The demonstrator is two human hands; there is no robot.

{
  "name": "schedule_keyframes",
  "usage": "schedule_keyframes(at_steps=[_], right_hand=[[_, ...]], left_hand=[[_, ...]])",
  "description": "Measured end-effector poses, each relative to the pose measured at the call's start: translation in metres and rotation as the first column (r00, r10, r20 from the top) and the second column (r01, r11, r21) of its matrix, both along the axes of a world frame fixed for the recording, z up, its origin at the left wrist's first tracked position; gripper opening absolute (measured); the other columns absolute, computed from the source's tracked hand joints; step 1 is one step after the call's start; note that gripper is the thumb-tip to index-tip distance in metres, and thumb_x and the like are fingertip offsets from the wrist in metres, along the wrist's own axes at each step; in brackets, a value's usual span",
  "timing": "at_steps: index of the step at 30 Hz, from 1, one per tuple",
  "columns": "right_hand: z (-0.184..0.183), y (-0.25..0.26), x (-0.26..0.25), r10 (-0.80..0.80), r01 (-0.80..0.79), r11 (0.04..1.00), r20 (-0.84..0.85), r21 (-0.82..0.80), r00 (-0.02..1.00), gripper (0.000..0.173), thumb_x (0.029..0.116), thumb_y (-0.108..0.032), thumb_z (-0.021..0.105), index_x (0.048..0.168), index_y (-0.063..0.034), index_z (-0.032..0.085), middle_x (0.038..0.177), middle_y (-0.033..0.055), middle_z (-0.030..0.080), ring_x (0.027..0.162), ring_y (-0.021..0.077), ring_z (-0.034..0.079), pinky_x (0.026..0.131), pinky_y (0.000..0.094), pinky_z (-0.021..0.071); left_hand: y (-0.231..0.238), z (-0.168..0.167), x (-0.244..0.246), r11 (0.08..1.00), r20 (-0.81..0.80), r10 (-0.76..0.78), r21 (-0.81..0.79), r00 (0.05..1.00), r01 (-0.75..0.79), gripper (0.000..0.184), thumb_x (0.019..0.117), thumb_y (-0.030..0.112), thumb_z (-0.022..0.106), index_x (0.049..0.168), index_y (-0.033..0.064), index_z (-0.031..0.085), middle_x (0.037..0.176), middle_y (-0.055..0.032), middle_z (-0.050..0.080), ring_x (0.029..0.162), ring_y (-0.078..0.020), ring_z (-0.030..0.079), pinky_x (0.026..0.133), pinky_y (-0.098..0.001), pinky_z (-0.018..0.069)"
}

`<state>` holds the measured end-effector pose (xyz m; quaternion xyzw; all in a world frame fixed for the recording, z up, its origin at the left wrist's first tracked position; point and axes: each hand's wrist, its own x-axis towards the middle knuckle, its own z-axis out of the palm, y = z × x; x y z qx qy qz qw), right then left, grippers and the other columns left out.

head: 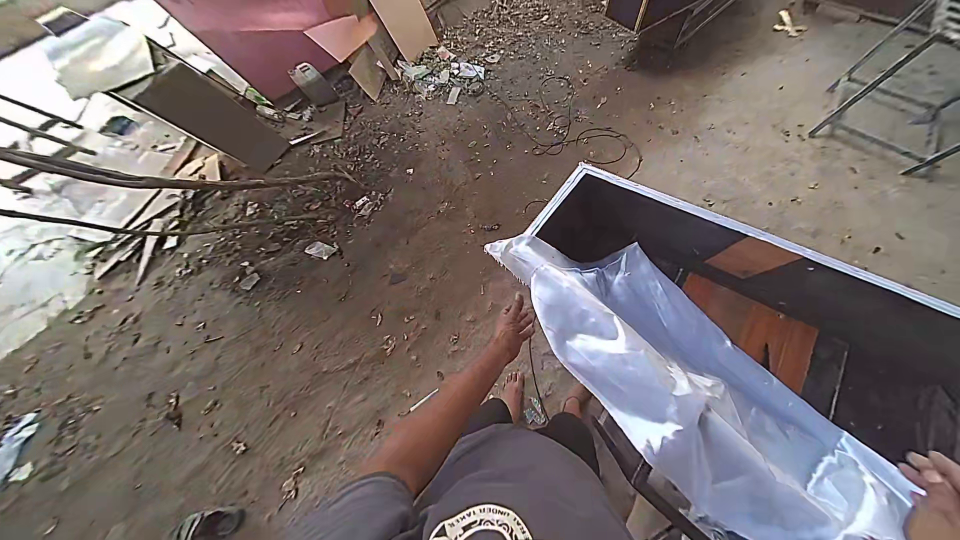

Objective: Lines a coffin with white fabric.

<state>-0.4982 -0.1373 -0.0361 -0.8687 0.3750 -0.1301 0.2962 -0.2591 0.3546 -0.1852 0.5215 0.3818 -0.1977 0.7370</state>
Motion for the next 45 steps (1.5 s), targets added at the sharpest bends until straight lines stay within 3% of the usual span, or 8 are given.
schedule_keyframes(at_steps=[7, 14, 18, 21, 25, 31, 41, 45], right_hand=[[-0.002, 0.240, 0.065, 0.508, -0.397, 0.802, 0.158, -0.447, 0.847, 0.025, 0.1012, -0.009, 0.056, 0.104, 0.0036, 0.078, 0.103, 0.0188, 0.077, 0.097, 0.0311, 0.076, 0.088, 0.0466, 0.0619], [-0.054, 0.349, 0.126, 0.753, -0.570, 0.515, 0.020, -0.640, 0.658, 0.045, 0.0968, -0.044, 0.065, 0.114, -0.0042, 0.076, 0.112, 0.0112, 0.077, 0.100, 0.0255, 0.075, 0.082, 0.0429, 0.0614], [-0.075, 0.378, 0.141, 0.736, -0.567, 0.356, -0.151, -0.743, 0.660, 0.072, 0.0857, -0.059, 0.070, 0.126, 0.0008, 0.068, 0.117, 0.0167, 0.073, 0.102, 0.0320, 0.071, 0.082, 0.0469, 0.0577], [-0.084, 0.388, 0.156, 0.669, -0.543, 0.277, -0.247, -0.793, 0.702, 0.052, 0.0903, -0.031, 0.069, 0.130, 0.0018, 0.063, 0.116, 0.0179, 0.071, 0.103, 0.0340, 0.069, 0.086, 0.0475, 0.0558], [-0.076, 0.379, 0.182, 0.741, -0.618, 0.347, -0.197, -0.706, 0.642, 0.026, 0.0953, -0.002, 0.056, 0.118, 0.0028, 0.070, 0.102, 0.0201, 0.072, 0.092, 0.0351, 0.073, 0.075, 0.0445, 0.0611], [-0.034, 0.354, 0.187, 0.871, -0.783, 0.440, -0.005, -0.439, 0.492, 0.022, 0.0981, -0.019, 0.065, 0.103, -0.0012, 0.077, 0.093, 0.0140, 0.074, 0.088, 0.0266, 0.073, 0.081, 0.0385, 0.0616], [0.018, 0.390, 0.230, 0.593, -0.535, 0.801, 0.479, -0.269, 0.647, 0.014, 0.0933, -0.010, 0.069, 0.096, 0.0001, 0.078, 0.088, 0.0074, 0.074, 0.084, 0.0089, 0.070, 0.081, 0.0231, 0.0576], [-0.022, 0.418, 0.225, 0.752, -0.680, 0.657, 0.341, -0.324, 0.564, 0.018, 0.0966, -0.015, 0.066, 0.096, -0.0024, 0.079, 0.089, 0.0110, 0.073, 0.086, 0.0201, 0.072, 0.082, 0.0355, 0.0609]], left_hand=[[0.008, -0.003, 0.054, 0.912, 0.193, -0.045, -0.393, 0.980, 0.119, 0.046, 0.1091, 0.031, 0.049, 0.145, 0.0049, 0.037, 0.120, -0.0180, 0.067, 0.102, -0.0275, 0.071, 0.088, -0.0458, 0.0593], [0.056, 0.013, 0.040, 0.899, 0.240, -0.072, -0.404, 0.968, 0.167, 0.006, 0.1026, 0.012, 0.060, 0.102, 0.0066, 0.057, 0.087, -0.0082, 0.068, 0.070, -0.0161, 0.064, 0.059, -0.0307, 0.0521], [0.077, 0.031, 0.032, 0.898, 0.203, -0.064, -0.415, 0.977, 0.145, 0.007, 0.1018, 0.009, 0.060, 0.100, 0.0051, 0.055, 0.094, -0.0112, 0.069, 0.083, -0.0227, 0.070, 0.073, -0.0409, 0.0594], [0.080, 0.042, 0.025, 0.867, 0.241, -0.036, -0.475, 0.970, 0.151, 0.007, 0.1049, 0.008, 0.055, 0.104, 0.0026, 0.050, 0.096, -0.0157, 0.069, 0.085, -0.0281, 0.072, 0.079, -0.0473, 0.0616], [0.082, 0.053, 0.021, 0.887, 0.295, -0.096, -0.408, 0.951, 0.216, 0.012, 0.1071, 0.011, 0.052, 0.111, 0.0007, 0.047, 0.096, -0.0178, 0.069, 0.078, -0.0290, 0.074, 0.071, -0.0453, 0.0646], [0.078, 0.064, 0.025, 0.937, 0.429, -0.121, -0.250, 0.895, 0.246, 0.010, 0.1049, 0.006, 0.054, 0.106, -0.0027, 0.050, 0.089, -0.0155, 0.068, 0.073, -0.0256, 0.073, 0.070, -0.0429, 0.0653], [0.069, 0.083, 0.023, 0.927, 0.396, 0.041, -0.358, 0.917, 0.113, 0.008, 0.1012, 0.004, 0.055, 0.096, 0.0011, 0.050, 0.078, -0.0126, 0.065, 0.064, -0.0230, 0.066, 0.061, -0.0409, 0.0598], [0.068, 0.093, 0.014, 0.918, 0.362, 0.075, -0.389, 0.929, 0.078, 0.011, 0.1011, 0.003, 0.056, 0.096, 0.0030, 0.047, 0.075, -0.0115, 0.063, 0.060, -0.0221, 0.064, 0.057, -0.0394, 0.0593]])
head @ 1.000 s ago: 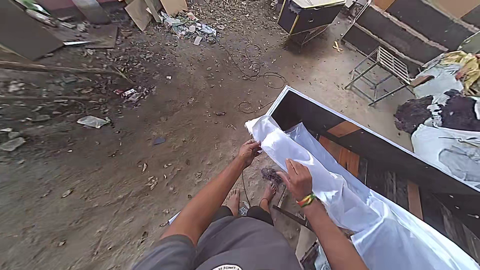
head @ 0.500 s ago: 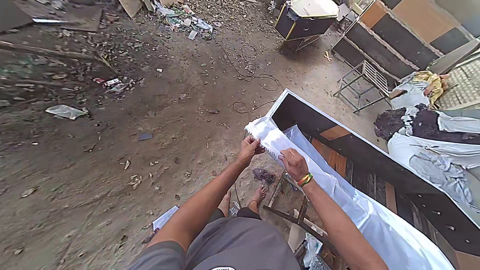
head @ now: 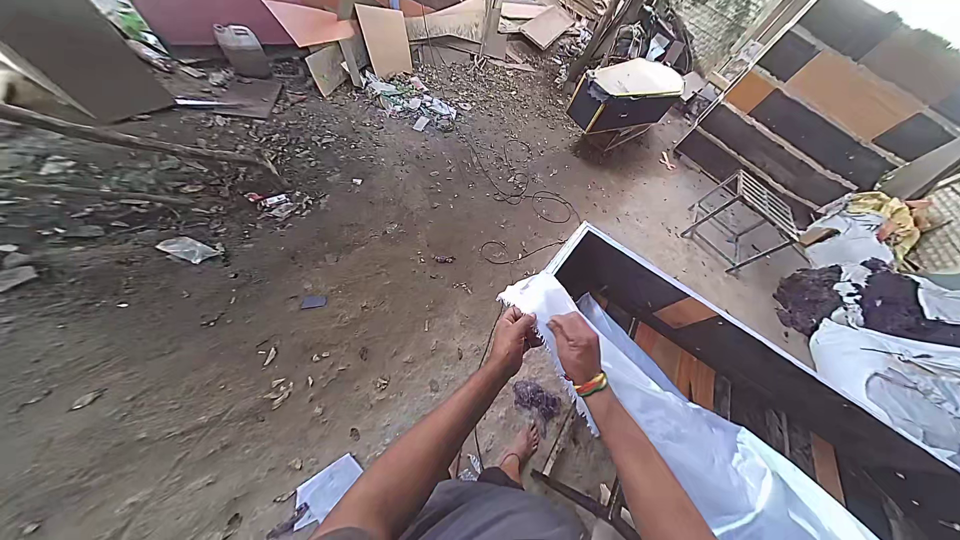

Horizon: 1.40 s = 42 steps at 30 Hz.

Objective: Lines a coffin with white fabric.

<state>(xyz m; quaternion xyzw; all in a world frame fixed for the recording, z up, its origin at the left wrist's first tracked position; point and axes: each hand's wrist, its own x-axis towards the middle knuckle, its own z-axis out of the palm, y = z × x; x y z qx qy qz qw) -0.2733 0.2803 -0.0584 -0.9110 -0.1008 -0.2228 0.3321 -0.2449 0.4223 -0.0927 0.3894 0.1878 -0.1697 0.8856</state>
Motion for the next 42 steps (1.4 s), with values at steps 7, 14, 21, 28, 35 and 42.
schedule_keyframes(at_steps=[7, 14, 21, 28, 35, 42], right_hand=[[-0.020, 0.012, -0.007, 0.040, -0.042, 0.988, -0.015, -0.146, 0.999, 0.020, 0.0980, -0.016, 0.064, 0.098, -0.0038, 0.079, 0.088, 0.0127, 0.072, 0.084, 0.0251, 0.072, 0.079, 0.0377, 0.0606], [-0.015, 0.009, -0.016, 0.071, -0.065, 0.970, 0.019, -0.232, 0.997, 0.028, 0.1001, -0.027, 0.063, 0.101, -0.0026, 0.078, 0.091, 0.0149, 0.072, 0.087, 0.0281, 0.072, 0.080, 0.0394, 0.0603], [0.028, -0.048, -0.083, -0.195, 0.206, 0.977, 0.159, -0.053, 0.968, 0.023, 0.0980, -0.022, 0.069, 0.099, -0.0013, 0.079, 0.090, 0.0106, 0.075, 0.086, 0.0191, 0.072, 0.079, 0.0327, 0.0610], [0.057, -0.133, -0.235, -0.791, 0.764, 0.610, 0.095, 0.212, 0.605, 0.021, 0.0982, -0.004, 0.060, 0.110, 0.0096, 0.072, 0.091, 0.0143, 0.073, 0.075, 0.0139, 0.072, 0.068, 0.0289, 0.0632], [0.014, -0.104, -0.299, -0.822, 0.810, 0.567, 0.047, 0.152, 0.567, 0.024, 0.1007, -0.009, 0.058, 0.109, 0.0071, 0.074, 0.092, 0.0125, 0.076, 0.074, 0.0132, 0.074, 0.068, 0.0290, 0.0640], [0.001, -0.099, -0.261, -0.824, 0.841, 0.534, 0.275, 0.082, 0.496, 0.025, 0.0924, -0.014, 0.070, 0.106, 0.0067, 0.075, 0.100, 0.0173, 0.075, 0.086, 0.0193, 0.074, 0.082, 0.0294, 0.0620]], left_hand=[[0.007, 0.007, -0.001, 0.999, 0.063, -0.021, 0.045, 0.998, 0.018, 0.006, 0.1042, 0.005, 0.050, 0.101, 0.0006, 0.050, 0.076, -0.0120, 0.065, 0.062, -0.0227, 0.067, 0.059, -0.0400, 0.0611], [0.006, 0.020, -0.010, 0.995, 0.066, -0.073, 0.071, 0.995, 0.068, 0.032, 0.1099, 0.027, 0.048, 0.102, -0.0021, 0.060, 0.077, -0.0099, 0.068, 0.067, -0.0198, 0.069, 0.066, -0.0390, 0.0614], [0.006, 0.068, 0.011, 0.923, 0.220, -0.146, 0.381, 0.965, 0.053, 0.013, 0.0992, 0.008, 0.065, 0.110, 0.0015, 0.065, 0.087, -0.0074, 0.074, 0.073, -0.0204, 0.074, 0.069, -0.0430, 0.0648], [0.004, 0.132, 0.058, 0.856, 0.511, -0.291, 0.517, 0.808, -0.018, 0.007, 0.0995, 0.014, 0.066, 0.095, 0.0132, 0.062, 0.079, 0.0053, 0.070, 0.064, -0.0097, 0.070, 0.060, -0.0337, 0.0641], [-0.036, 0.214, 0.069, 0.962, 0.547, -0.230, 0.251, 0.805, 0.105, 0.002, 0.1021, 0.014, 0.061, 0.101, 0.0152, 0.060, 0.084, 0.0023, 0.070, 0.070, -0.0126, 0.071, 0.066, -0.0347, 0.0638], [-0.083, 0.291, 0.043, 0.977, 0.559, -0.194, 0.041, 0.806, 0.207, 0.004, 0.1040, 0.012, 0.057, 0.105, 0.0126, 0.054, 0.084, -0.0024, 0.068, 0.068, -0.0160, 0.070, 0.067, -0.0381, 0.0648]])
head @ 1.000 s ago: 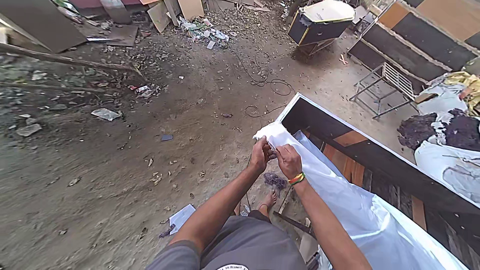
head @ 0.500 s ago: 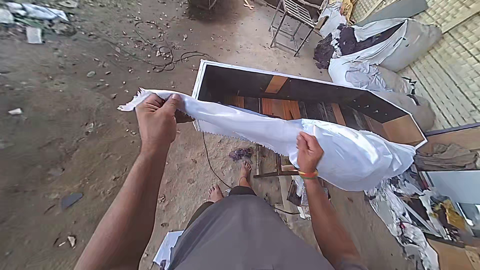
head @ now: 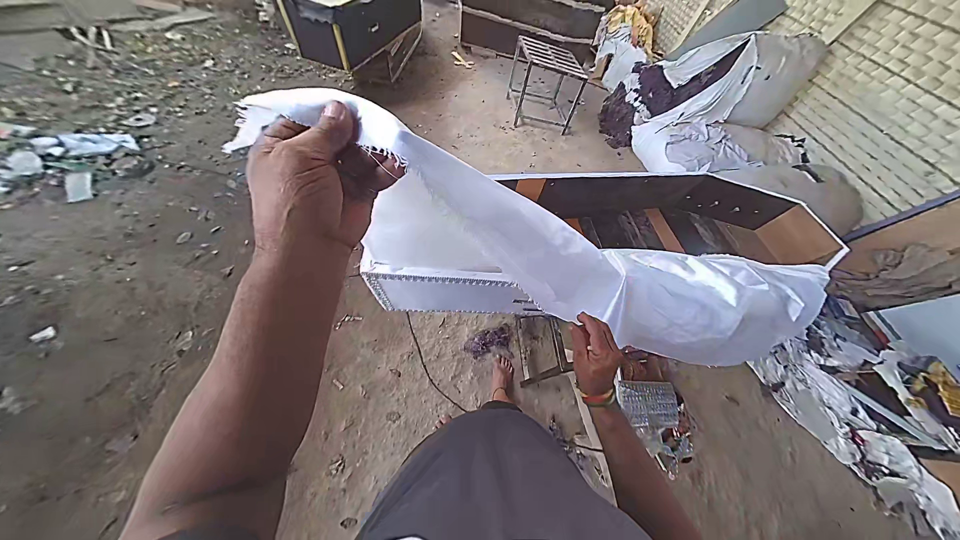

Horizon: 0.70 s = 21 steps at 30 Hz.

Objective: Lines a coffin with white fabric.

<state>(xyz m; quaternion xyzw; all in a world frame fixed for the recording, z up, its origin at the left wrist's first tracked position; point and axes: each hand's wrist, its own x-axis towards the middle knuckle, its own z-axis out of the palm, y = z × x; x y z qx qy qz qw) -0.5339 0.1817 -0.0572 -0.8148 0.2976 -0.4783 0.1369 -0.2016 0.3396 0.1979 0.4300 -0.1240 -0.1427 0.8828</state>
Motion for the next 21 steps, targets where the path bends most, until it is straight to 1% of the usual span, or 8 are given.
schedule_keyframes(at_steps=[2, 4, 6, 7, 10, 14, 17, 21], right_hand=[[-0.005, -0.011, 0.006, -0.057, 0.056, 0.998, -0.024, -0.018, 0.998, 0.037, 0.0890, -0.019, 0.076, 0.113, 0.0083, 0.072, 0.101, 0.0194, 0.072, 0.084, 0.0227, 0.072, 0.079, 0.0331, 0.0618], [-0.020, -0.022, 0.004, -0.116, 0.104, 0.990, -0.123, -0.099, 0.986, 0.047, 0.0863, -0.030, 0.079, 0.114, 0.0074, 0.072, 0.102, 0.0214, 0.073, 0.090, 0.0313, 0.072, 0.082, 0.0427, 0.0614], [-0.039, -0.026, -0.005, -0.189, 0.144, 0.972, -0.248, -0.187, 0.950, 0.061, 0.0863, -0.048, 0.075, 0.117, 0.0040, 0.072, 0.105, 0.0204, 0.074, 0.092, 0.0356, 0.072, 0.083, 0.0514, 0.0578], [-0.046, -0.027, -0.011, -0.236, 0.174, 0.958, -0.284, -0.228, 0.929, 0.069, 0.0856, -0.058, 0.071, 0.119, 0.0023, 0.071, 0.105, 0.0191, 0.074, 0.091, 0.0349, 0.071, 0.081, 0.0528, 0.0556], [-0.051, -0.027, -0.016, -0.313, 0.235, 0.933, -0.297, -0.271, 0.902, 0.085, 0.0828, -0.072, 0.065, 0.124, 0.0024, 0.068, 0.108, 0.0197, 0.073, 0.093, 0.0353, 0.069, 0.083, 0.0562, 0.0516], [-0.038, -0.025, 0.005, -0.372, 0.310, 0.908, -0.202, -0.282, 0.906, 0.091, 0.0763, -0.074, 0.069, 0.125, 0.0023, 0.065, 0.109, 0.0208, 0.071, 0.095, 0.0355, 0.067, 0.088, 0.0560, 0.0488], [-0.022, -0.026, 0.029, -0.428, 0.395, 0.879, -0.078, -0.268, 0.900, 0.088, 0.0737, -0.070, 0.074, 0.125, 0.0011, 0.064, 0.108, 0.0180, 0.070, 0.096, 0.0328, 0.065, 0.090, 0.0529, 0.0463], [0.015, -0.027, 0.051, -0.409, 0.414, 0.880, 0.072, -0.231, 0.910, 0.083, 0.0741, -0.062, 0.079, 0.123, 0.0027, 0.063, 0.105, 0.0189, 0.069, 0.097, 0.0321, 0.065, 0.092, 0.0522, 0.0454]], left_hand=[[-0.009, 0.015, -0.001, 1.000, 0.068, 0.007, 0.002, 0.998, -0.008, 0.004, 0.1044, 0.013, 0.057, 0.103, 0.0143, 0.053, 0.081, -0.0002, 0.067, 0.066, -0.0150, 0.069, 0.066, -0.0379, 0.0649], [-0.013, 0.028, 0.001, 1.000, 0.096, 0.011, -0.007, 0.995, -0.010, 0.006, 0.1049, 0.013, 0.055, 0.107, 0.0149, 0.050, 0.083, -0.0002, 0.065, 0.068, -0.0160, 0.068, 0.071, -0.0399, 0.0643], [-0.017, 0.037, 0.006, 0.999, 0.104, 0.011, -0.031, 0.995, -0.008, 0.010, 0.1052, 0.013, 0.054, 0.111, 0.0149, 0.046, 0.086, -0.0017, 0.064, 0.073, -0.0180, 0.070, 0.075, -0.0425, 0.0641], [-0.018, 0.039, 0.009, 0.999, 0.111, 0.006, -0.053, 0.994, 0.000, 0.011, 0.1053, 0.013, 0.054, 0.112, 0.0146, 0.046, 0.089, -0.0027, 0.064, 0.075, -0.0189, 0.070, 0.076, -0.0430, 0.0642], [-0.019, 0.049, 0.013, 0.995, 0.123, -0.033, -0.092, 0.992, 0.044, 0.009, 0.1069, 0.014, 0.051, 0.115, 0.0148, 0.046, 0.095, -0.0038, 0.064, 0.082, -0.0185, 0.070, 0.080, -0.0418, 0.0635], [-0.030, 0.072, -0.003, 0.986, 0.156, -0.076, -0.135, 0.985, 0.097, 0.003, 0.1075, 0.012, 0.048, 0.110, 0.0114, 0.048, 0.091, -0.0063, 0.065, 0.080, -0.0201, 0.071, 0.081, -0.0421, 0.0639], [-0.039, 0.095, -0.025, 0.975, 0.197, -0.106, -0.174, 0.975, 0.141, 0.008, 0.1074, 0.009, 0.045, 0.103, 0.0095, 0.051, 0.085, -0.0072, 0.066, 0.076, -0.0200, 0.071, 0.079, -0.0402, 0.0646], [-0.051, 0.130, -0.065, 0.969, 0.171, -0.096, -0.210, 0.981, 0.132, 0.003, 0.1074, 0.007, 0.045, 0.105, 0.0074, 0.047, 0.084, -0.0090, 0.064, 0.070, -0.0210, 0.070, 0.073, -0.0402, 0.0660]])
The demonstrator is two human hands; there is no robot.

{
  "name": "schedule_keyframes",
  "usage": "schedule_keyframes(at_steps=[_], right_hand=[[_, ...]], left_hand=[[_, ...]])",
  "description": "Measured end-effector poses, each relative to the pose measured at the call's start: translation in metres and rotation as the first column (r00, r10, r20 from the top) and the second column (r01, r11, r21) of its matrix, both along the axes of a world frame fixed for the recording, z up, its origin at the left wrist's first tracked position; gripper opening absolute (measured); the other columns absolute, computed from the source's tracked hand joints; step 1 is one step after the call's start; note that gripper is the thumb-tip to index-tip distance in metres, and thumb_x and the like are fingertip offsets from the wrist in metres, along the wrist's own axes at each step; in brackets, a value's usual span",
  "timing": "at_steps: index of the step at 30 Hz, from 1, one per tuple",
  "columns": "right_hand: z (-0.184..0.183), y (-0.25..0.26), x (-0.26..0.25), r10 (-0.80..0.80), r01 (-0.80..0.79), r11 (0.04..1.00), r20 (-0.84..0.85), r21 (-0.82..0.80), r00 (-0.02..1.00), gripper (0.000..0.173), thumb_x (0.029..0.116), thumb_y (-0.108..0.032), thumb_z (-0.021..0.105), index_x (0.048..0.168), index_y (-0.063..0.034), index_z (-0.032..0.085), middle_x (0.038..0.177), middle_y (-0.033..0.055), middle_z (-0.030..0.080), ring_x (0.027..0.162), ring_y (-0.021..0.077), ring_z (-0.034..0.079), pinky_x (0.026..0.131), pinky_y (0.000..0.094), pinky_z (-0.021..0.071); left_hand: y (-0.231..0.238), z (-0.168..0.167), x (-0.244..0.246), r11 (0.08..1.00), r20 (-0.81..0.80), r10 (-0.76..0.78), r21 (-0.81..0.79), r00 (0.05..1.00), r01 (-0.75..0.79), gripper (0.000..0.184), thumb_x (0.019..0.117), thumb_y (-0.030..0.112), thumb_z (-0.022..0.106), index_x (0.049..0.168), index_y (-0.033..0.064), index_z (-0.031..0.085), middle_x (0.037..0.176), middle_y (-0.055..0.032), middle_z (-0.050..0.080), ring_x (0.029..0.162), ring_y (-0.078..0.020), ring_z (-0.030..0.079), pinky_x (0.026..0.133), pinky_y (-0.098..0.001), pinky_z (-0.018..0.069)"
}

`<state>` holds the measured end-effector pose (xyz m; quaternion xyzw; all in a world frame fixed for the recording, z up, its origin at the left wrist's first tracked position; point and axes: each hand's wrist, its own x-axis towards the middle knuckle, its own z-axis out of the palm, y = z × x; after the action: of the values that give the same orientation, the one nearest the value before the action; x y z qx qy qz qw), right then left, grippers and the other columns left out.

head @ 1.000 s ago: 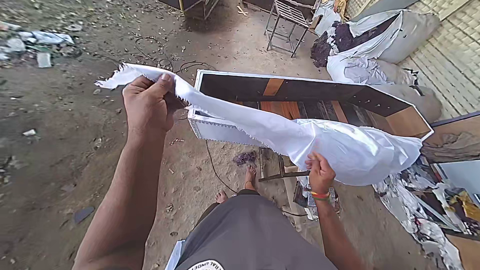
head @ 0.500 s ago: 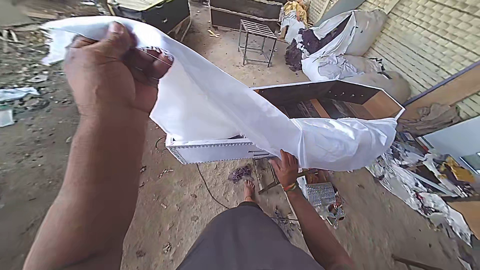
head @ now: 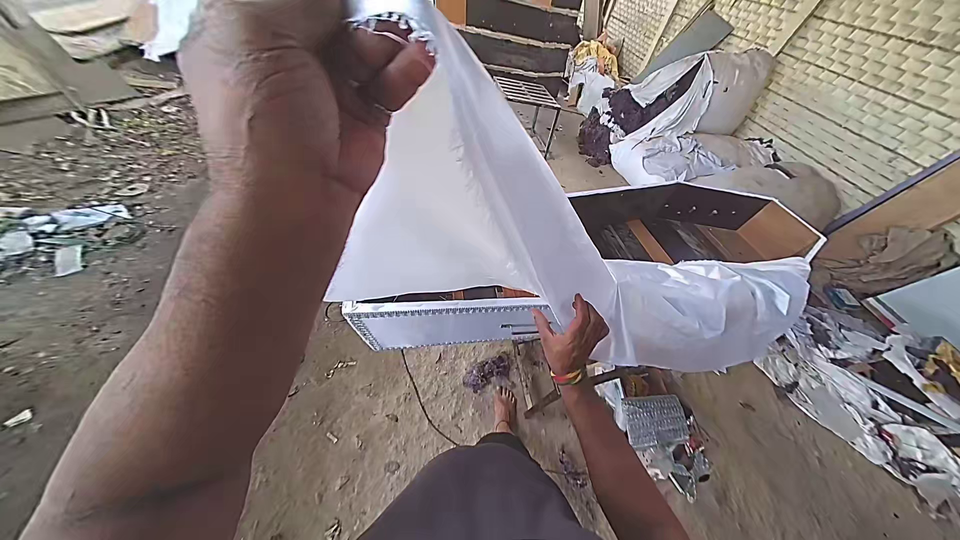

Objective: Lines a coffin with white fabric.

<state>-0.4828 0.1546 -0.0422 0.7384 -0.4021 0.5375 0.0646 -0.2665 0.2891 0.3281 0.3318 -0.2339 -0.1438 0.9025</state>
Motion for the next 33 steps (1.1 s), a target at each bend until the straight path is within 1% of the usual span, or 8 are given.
schedule_keyframes(at_steps=[4, 10, 16, 19, 24, 27, 29, 33], right_hand=[[0.019, -0.013, 0.014, -0.057, 0.059, 0.998, 0.062, -0.028, 0.996, 0.087, 0.0703, -0.063, 0.081, 0.122, 0.0038, 0.062, 0.106, 0.0203, 0.068, 0.098, 0.0341, 0.064, 0.090, 0.0537, 0.0447], [0.053, -0.026, 0.031, -0.148, 0.148, 0.989, 0.149, 0.013, 0.978, 0.081, 0.0588, -0.046, 0.090, 0.118, 0.0037, 0.064, 0.109, 0.0241, 0.067, 0.101, 0.0411, 0.063, 0.090, 0.0599, 0.0442], [0.089, -0.033, 0.040, -0.171, 0.182, 0.983, 0.237, -0.027, 0.956, 0.053, 0.0626, -0.021, 0.080, 0.109, -0.0003, 0.065, 0.101, 0.0171, 0.069, 0.097, 0.0356, 0.064, 0.089, 0.0573, 0.0432], [0.097, -0.037, 0.022, -0.159, 0.174, 0.984, 0.249, -0.040, 0.955, 0.047, 0.0628, -0.016, 0.075, 0.106, 0.0007, 0.067, 0.096, 0.0168, 0.069, 0.093, 0.0368, 0.064, 0.087, 0.0606, 0.0432], [0.105, -0.039, -0.029, -0.218, 0.267, 0.953, 0.284, -0.146, 0.934, 0.034, 0.0747, -0.020, 0.066, 0.103, -0.0014, 0.067, 0.096, 0.0136, 0.069, 0.093, 0.0297, 0.064, 0.091, 0.0536, 0.0429], [0.118, -0.041, -0.054, -0.285, 0.358, 0.912, 0.318, -0.201, 0.904, 0.024, 0.0849, -0.019, 0.057, 0.100, -0.0041, 0.069, 0.094, 0.0097, 0.069, 0.093, 0.0246, 0.063, 0.093, 0.0486, 0.0426], [0.126, -0.047, -0.066, -0.315, 0.388, 0.895, 0.304, -0.219, 0.899, 0.021, 0.0883, -0.018, 0.058, 0.097, -0.0054, 0.072, 0.091, 0.0079, 0.071, 0.089, 0.0237, 0.064, 0.090, 0.0476, 0.0443], [0.125, -0.067, -0.080, -0.177, 0.224, 0.946, 0.202, -0.236, 0.963, 0.022, 0.0906, -0.017, 0.059, 0.095, -0.0045, 0.077, 0.088, 0.0094, 0.071, 0.085, 0.0242, 0.066, 0.081, 0.0430, 0.0507]], left_hand=[[-0.011, 0.020, -0.021, 0.998, 0.021, -0.034, -0.052, 0.999, 0.035, 0.001, 0.1070, 0.005, 0.046, 0.108, 0.0047, 0.046, 0.085, -0.0119, 0.066, 0.070, -0.0240, 0.073, 0.069, -0.0424, 0.0667], [-0.021, 0.037, -0.039, 0.995, 0.029, -0.048, -0.088, 0.998, 0.050, 0.006, 0.1074, 0.007, 0.048, 0.112, 0.0045, 0.044, 0.089, -0.0124, 0.065, 0.070, -0.0243, 0.073, 0.065, -0.0428, 0.0673], [-0.026, 0.047, -0.039, 0.994, 0.069, -0.021, -0.105, 0.997, 0.028, 0.003, 0.1077, 0.005, 0.046, 0.110, 0.0047, 0.044, 0.089, -0.0124, 0.065, 0.070, -0.0246, 0.073, 0.066, -0.0428, 0.0674], [-0.021, 0.048, -0.029, 0.997, 0.071, 0.006, -0.079, 0.997, -0.001, 0.004, 0.1073, 0.006, 0.047, 0.111, 0.0056, 0.044, 0.088, -0.0117, 0.067, 0.072, -0.0254, 0.074, 0.068, -0.0438, 0.0675], [-0.018, 0.031, 0.024, 0.998, -0.012, 0.044, 0.044, 0.999, -0.044, 0.016, 0.1072, 0.016, 0.051, 0.121, 0.0118, 0.044, 0.090, -0.0061, 0.067, 0.075, -0.0217, 0.074, 0.073, -0.0407, 0.0666], [-0.027, 0.006, 0.072, 0.998, 0.004, 0.044, 0.034, 0.999, -0.044, 0.017, 0.1064, 0.018, 0.051, 0.122, 0.0132, 0.045, 0.090, -0.0047, 0.067, 0.079, -0.0217, 0.074, 0.077, -0.0415, 0.0657], [-0.029, -0.006, 0.097, 1.000, 0.029, 0.017, -0.005, 0.999, -0.017, 0.014, 0.1083, 0.021, 0.048, 0.120, 0.0136, 0.048, 0.091, -0.0042, 0.068, 0.082, -0.0221, 0.074, 0.080, -0.0420, 0.0652], [-0.025, -0.008, 0.101, 0.999, 0.042, -0.018, -0.045, 0.999, 0.019, 0.011, 0.1105, 0.022, 0.044, 0.118, 0.0145, 0.048, 0.092, -0.0027, 0.068, 0.084, -0.0194, 0.074, 0.081, -0.0385, 0.0648]])
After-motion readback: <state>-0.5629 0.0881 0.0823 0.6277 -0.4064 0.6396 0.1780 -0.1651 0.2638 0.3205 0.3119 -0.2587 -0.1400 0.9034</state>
